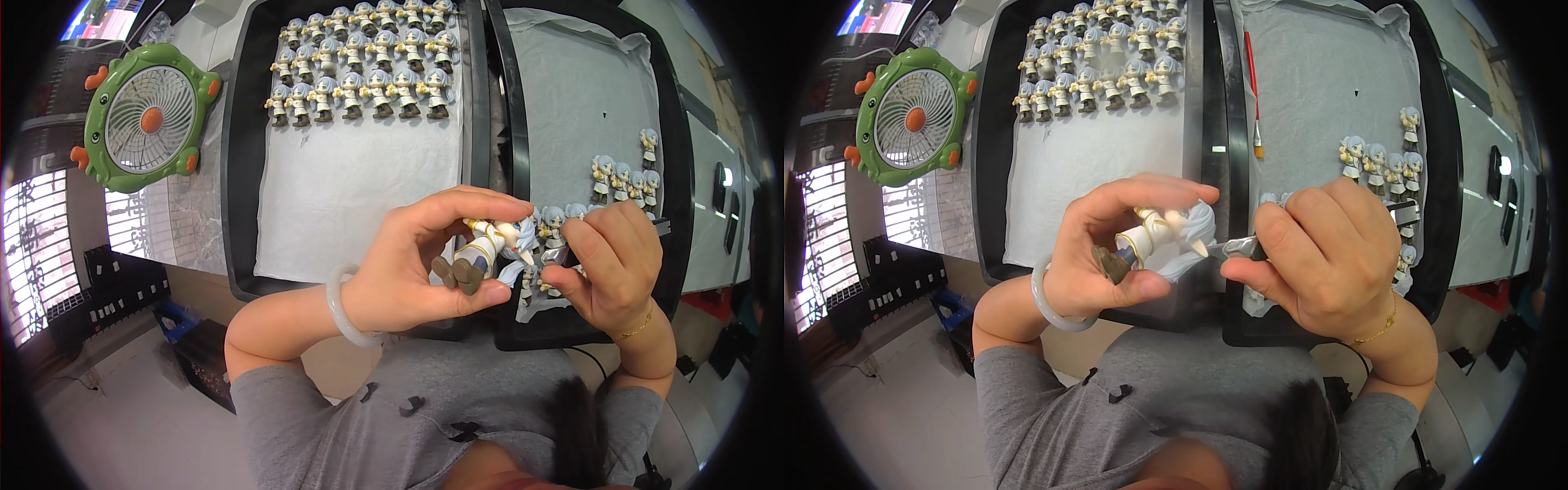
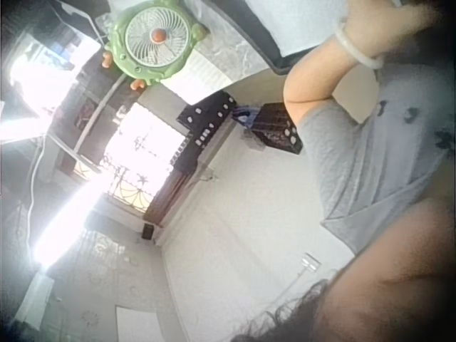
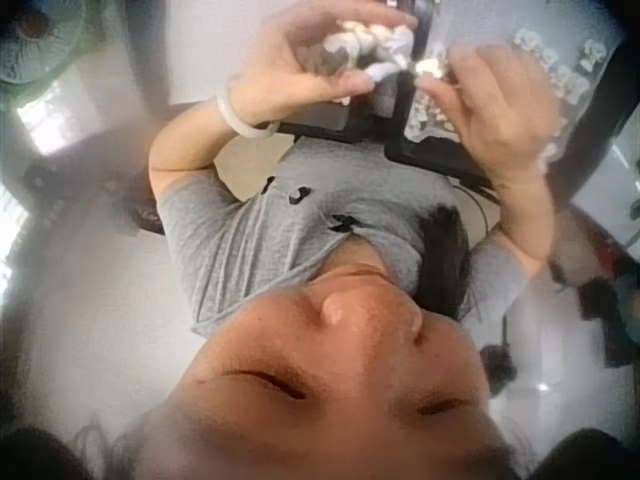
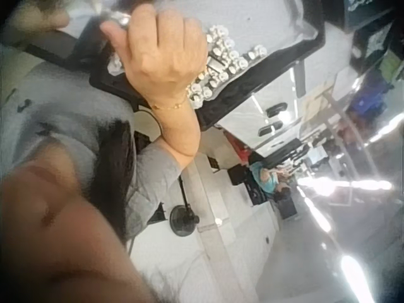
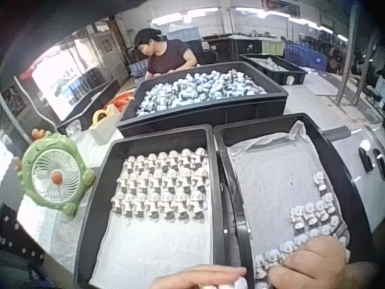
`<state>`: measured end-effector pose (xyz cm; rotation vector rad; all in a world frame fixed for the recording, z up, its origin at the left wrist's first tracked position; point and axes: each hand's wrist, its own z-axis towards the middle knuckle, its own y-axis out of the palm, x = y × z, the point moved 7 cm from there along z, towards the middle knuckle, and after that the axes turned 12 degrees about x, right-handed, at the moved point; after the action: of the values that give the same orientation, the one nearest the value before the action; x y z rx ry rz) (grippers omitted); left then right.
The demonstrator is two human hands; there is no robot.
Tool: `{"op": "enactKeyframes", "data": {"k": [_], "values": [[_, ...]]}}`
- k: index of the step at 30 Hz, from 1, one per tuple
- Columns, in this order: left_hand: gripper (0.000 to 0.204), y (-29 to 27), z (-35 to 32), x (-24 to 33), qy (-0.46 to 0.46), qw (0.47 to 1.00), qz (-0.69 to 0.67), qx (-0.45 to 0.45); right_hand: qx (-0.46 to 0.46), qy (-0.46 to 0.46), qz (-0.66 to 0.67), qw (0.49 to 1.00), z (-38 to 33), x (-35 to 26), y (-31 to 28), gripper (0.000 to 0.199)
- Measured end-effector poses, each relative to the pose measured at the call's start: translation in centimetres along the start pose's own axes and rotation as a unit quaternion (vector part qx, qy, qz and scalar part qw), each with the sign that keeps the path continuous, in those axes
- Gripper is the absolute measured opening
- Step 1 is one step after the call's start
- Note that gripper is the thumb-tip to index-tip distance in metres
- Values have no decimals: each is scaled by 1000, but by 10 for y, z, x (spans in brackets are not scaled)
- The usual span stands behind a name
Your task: The person paints small anime-style figurines using a red-handled brush. They pick up a figurine from a tray, apply paint to specific details like the hair and face, and then place the figurine back into the tray. The process is repeated for multiple figurines arranged in rows on the table.
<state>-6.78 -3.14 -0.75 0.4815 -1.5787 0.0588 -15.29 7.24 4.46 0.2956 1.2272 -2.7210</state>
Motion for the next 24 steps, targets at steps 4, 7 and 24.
{"op": "enactKeyframes", "data": {"k": [4, 7, 24], "values": [[52, 0, 0, 0, 7, 1000, 4, 0, -21, 16, 11, 1000, 0, 2, 1, 38], [52, 0, 0, 0, 17, 1000, 10, -3, -36, 22, 13, 999, -1, 2, 3, 37], [54, -1, 0, 0, 5, 1000, 6, -10, -30, 9, -2, 1000, 0, -1, 1, 38]]}}
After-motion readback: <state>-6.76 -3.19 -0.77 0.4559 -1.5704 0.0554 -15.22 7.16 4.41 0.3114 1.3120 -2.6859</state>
